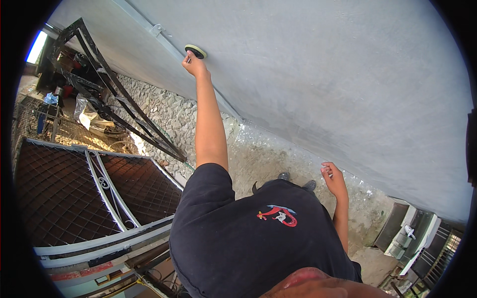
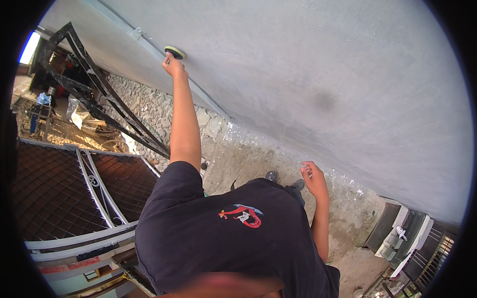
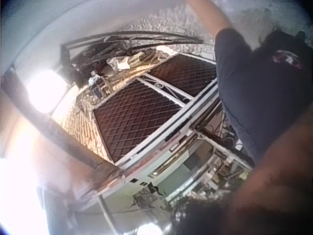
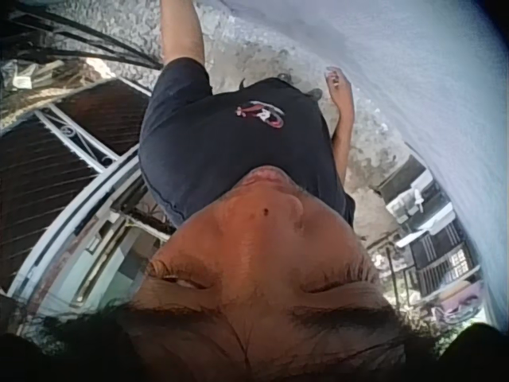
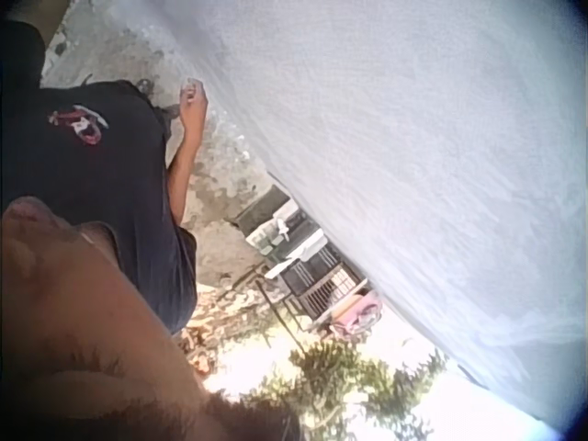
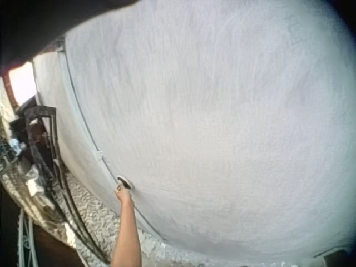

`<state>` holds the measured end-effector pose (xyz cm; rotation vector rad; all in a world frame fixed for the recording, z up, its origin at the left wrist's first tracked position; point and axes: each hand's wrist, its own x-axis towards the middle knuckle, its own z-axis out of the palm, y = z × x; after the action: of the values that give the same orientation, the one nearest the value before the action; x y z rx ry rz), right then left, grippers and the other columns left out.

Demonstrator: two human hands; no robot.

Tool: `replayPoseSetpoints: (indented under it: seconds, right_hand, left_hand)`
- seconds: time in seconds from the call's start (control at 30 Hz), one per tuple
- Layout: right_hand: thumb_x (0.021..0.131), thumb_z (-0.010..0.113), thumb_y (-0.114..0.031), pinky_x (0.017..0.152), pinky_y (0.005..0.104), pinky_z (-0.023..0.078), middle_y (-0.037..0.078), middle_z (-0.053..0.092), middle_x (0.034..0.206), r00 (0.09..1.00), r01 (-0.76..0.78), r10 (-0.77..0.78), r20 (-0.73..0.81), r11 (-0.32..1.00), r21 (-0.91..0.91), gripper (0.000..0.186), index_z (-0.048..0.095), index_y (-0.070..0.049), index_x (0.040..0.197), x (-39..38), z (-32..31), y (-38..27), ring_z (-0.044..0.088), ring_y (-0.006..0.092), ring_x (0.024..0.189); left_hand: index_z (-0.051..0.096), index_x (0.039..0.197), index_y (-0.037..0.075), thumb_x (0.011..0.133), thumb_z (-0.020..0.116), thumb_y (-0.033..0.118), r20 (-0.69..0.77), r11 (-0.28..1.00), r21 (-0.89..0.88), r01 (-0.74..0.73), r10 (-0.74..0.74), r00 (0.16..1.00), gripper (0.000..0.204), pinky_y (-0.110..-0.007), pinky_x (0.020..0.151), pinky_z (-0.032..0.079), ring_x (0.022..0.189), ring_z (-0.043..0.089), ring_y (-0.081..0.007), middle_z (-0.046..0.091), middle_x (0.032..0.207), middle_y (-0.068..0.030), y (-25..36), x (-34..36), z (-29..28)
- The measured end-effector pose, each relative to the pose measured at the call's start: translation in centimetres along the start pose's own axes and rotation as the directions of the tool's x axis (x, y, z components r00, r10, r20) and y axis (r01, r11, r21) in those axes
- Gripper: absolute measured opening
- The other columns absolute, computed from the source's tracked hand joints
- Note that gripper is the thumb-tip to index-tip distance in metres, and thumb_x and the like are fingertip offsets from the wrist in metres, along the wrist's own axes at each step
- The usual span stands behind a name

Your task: The person applies a white substance to a grey wall using a circular tool held in their right hand, moving it in circular patterns across the surface.

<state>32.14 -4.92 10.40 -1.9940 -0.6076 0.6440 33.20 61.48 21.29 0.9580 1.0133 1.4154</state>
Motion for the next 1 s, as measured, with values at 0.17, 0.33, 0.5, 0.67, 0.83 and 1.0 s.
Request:
replayPoseSetpoints:
  seconds: [0.17,0.33,0.5,0.67,0.83,1.0]
  right_hand:
    - [0.099,0.066,-0.018,0.064,0.028,0.049,0.006,0.067,0.091,1.0,-0.006,0.006,0.018,1.0,-0.003,0.025,0.064,-0.005,0.12,0.0,0.3,-0.1,0.06,0.0129,0.077]
    - [0.099,0.066,-0.018,0.065,0.028,0.049,0.005,0.066,0.089,1.0,-0.007,0.007,0.024,1.0,0.0,0.024,0.064,-0.005,0.119,0.3,0.5,-0.5,0.059,0.0129,0.077]
    - [0.099,0.066,-0.018,0.066,0.0301,0.05,0.008,0.067,0.089,0.999,0.03,-0.029,0.044,0.999,-0.016,0.024,0.063,-0.004,0.118,0.6,0.9,-0.9,0.061,0.016,0.076]
    - [0.098,0.067,-0.018,0.068,0.0326,0.051,0.01,0.068,0.089,0.999,0.008,-0.006,0.046,0.999,-0.042,0.025,0.063,-0.003,0.118,0.3,1.0,-1.6,0.062,0.019,0.075]
    - [0.098,0.066,-0.018,0.068,0.0326,0.051,0.01,0.069,0.091,0.997,0.014,-0.01,0.079,0.998,-0.054,0.025,0.063,-0.003,0.118,0.0,1.4,-1.0,0.063,0.0186,0.075]
    - [0.098,0.067,-0.017,0.069,0.0325,0.051,0.011,0.069,0.091,0.991,-0.042,0.051,0.12,0.996,-0.077,0.025,0.063,-0.003,0.119,-0.2,1.8,-1.4,0.063,0.0189,0.075]
  left_hand:
    - [0.047,0.119,0.005,0.103,0.062,0.039,0.055,0.995,0.042,0.086,-0.088,0.995,0.04,-0.035,0.073,0.052,0.098,0.064,-0.0225,0.062,0.12,-0.0158,0.1,-0.1,-0.5]
    - [0.047,0.118,0.006,0.102,0.063,0.041,0.11,0.989,0.007,0.145,-0.145,0.983,0.042,-0.033,0.064,0.05,0.092,0.062,-0.0213,0.062,0.114,-0.0135,1.1,-1.2,-0.3]
    - [0.048,0.118,0.006,0.104,0.061,0.039,0.048,0.999,0.017,0.035,-0.036,0.998,0.039,-0.033,0.083,0.052,0.1,0.063,-0.0231,0.061,0.113,-0.0138,1.8,0.3,-2.5]
    - [0.047,0.119,0.005,0.104,0.062,0.04,0.129,0.998,0.001,-0.055,0.055,0.99,0.041,-0.037,0.093,0.05,0.104,0.062,-0.0233,0.061,0.117,-0.018,0.8,-0.5,-0.9]
    - [0.046,0.119,0.005,0.101,0.065,0.043,0.148,0.998,0.067,-0.004,-0.006,0.989,0.046,-0.036,0.092,0.049,0.106,0.061,-0.0229,0.063,0.116,-0.019,0.6,-0.6,-0.9]
    - [0.046,0.121,0.005,0.101,0.065,0.042,0.161,0.998,0.058,-0.001,-0.008,0.987,0.046,-0.036,0.093,0.048,0.106,0.061,-0.0226,0.061,0.115,-0.0178,-0.3,-0.4,-0.8]
